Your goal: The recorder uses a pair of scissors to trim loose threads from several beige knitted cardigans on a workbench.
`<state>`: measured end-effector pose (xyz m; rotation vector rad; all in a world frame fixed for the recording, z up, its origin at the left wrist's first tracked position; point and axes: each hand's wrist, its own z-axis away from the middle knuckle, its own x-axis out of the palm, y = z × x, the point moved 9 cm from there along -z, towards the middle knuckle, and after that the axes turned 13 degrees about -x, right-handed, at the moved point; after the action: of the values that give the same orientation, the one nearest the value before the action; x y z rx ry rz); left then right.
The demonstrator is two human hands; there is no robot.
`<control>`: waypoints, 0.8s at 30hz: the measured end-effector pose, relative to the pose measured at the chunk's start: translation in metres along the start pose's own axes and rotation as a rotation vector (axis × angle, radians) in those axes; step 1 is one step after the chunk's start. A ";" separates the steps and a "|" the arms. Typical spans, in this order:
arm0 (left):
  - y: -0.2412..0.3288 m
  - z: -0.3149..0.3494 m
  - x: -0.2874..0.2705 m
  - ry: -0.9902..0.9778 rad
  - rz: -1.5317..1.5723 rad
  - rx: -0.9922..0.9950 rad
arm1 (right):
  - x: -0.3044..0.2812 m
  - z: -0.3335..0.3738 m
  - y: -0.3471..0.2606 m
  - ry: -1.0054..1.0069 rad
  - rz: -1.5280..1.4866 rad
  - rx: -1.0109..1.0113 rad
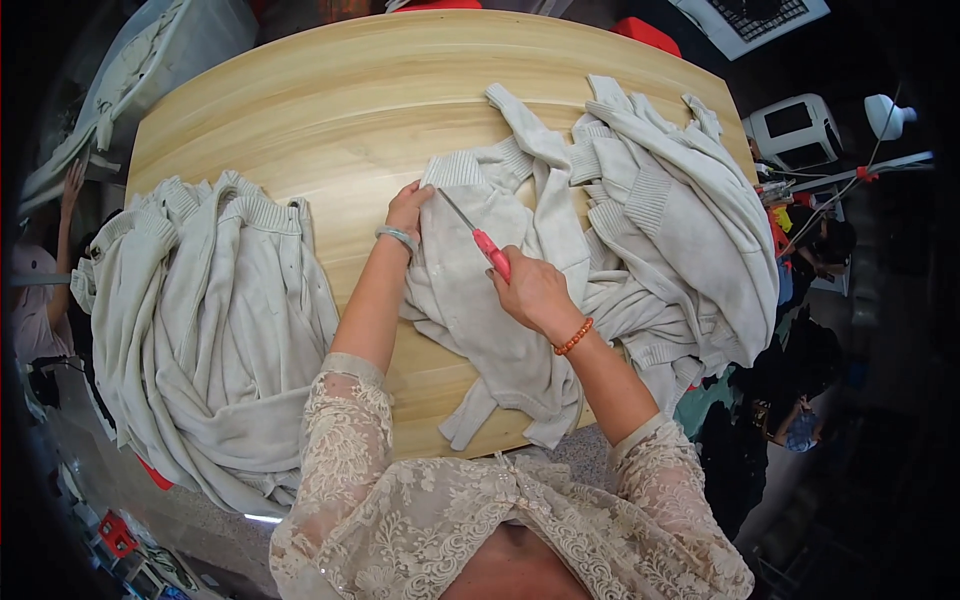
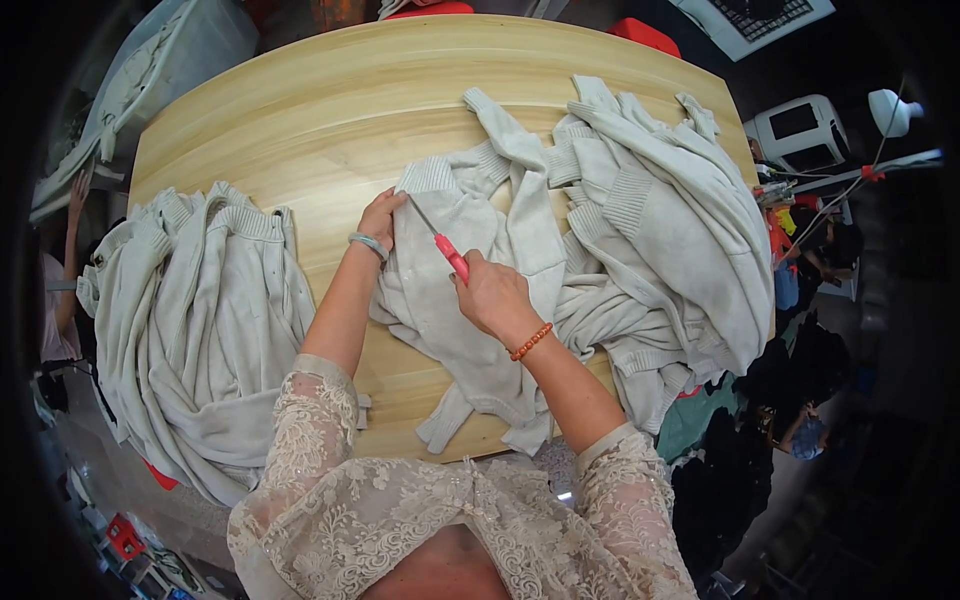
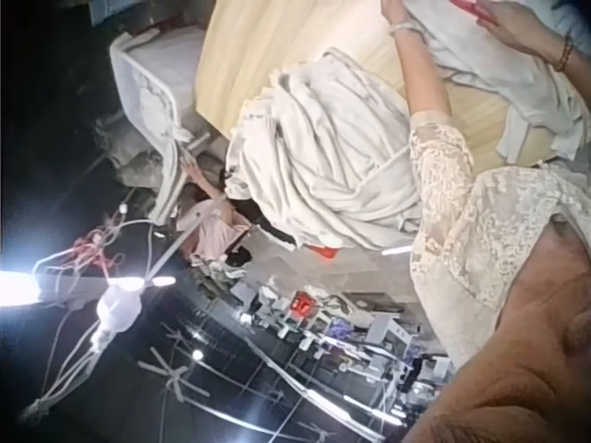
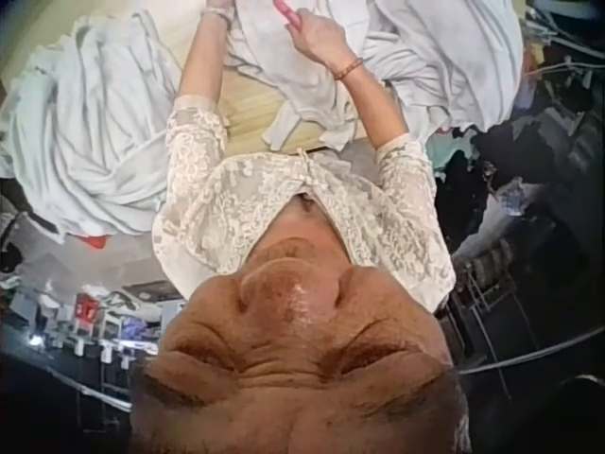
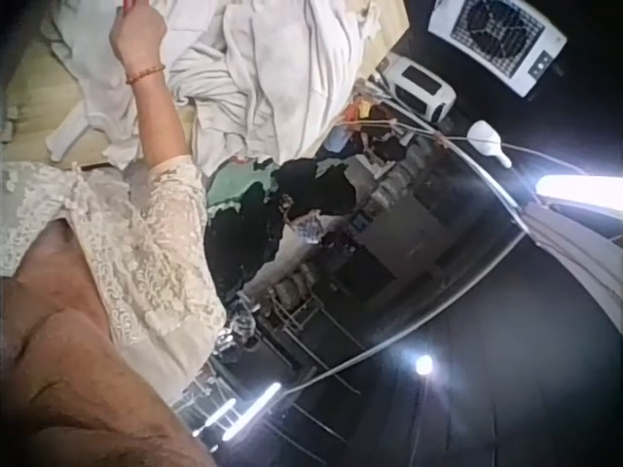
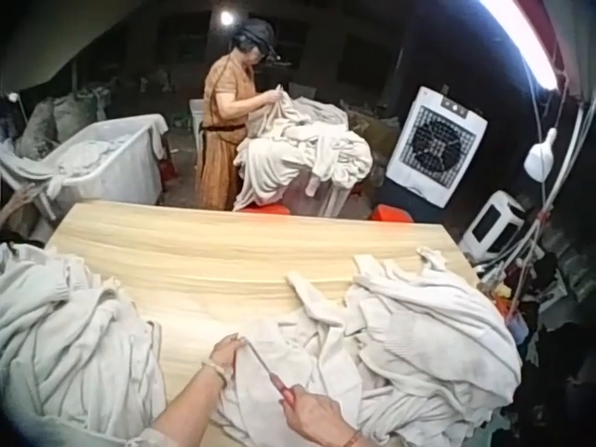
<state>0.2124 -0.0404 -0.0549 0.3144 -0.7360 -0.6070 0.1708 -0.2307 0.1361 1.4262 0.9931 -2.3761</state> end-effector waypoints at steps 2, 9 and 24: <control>0.010 -0.005 0.003 0.014 0.026 -0.029 | 0.000 0.003 -0.002 0.007 -0.048 -0.011; 0.023 -0.032 -0.005 -0.034 0.020 0.035 | 0.006 -0.009 0.001 -0.007 -0.065 0.012; 0.024 -0.024 -0.023 0.016 0.043 0.062 | 0.006 -0.022 -0.008 -0.038 -0.073 -0.042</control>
<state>0.2259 -0.0063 -0.0725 0.3596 -0.7460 -0.5407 0.1793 -0.2096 0.1276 1.3480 1.0967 -2.4091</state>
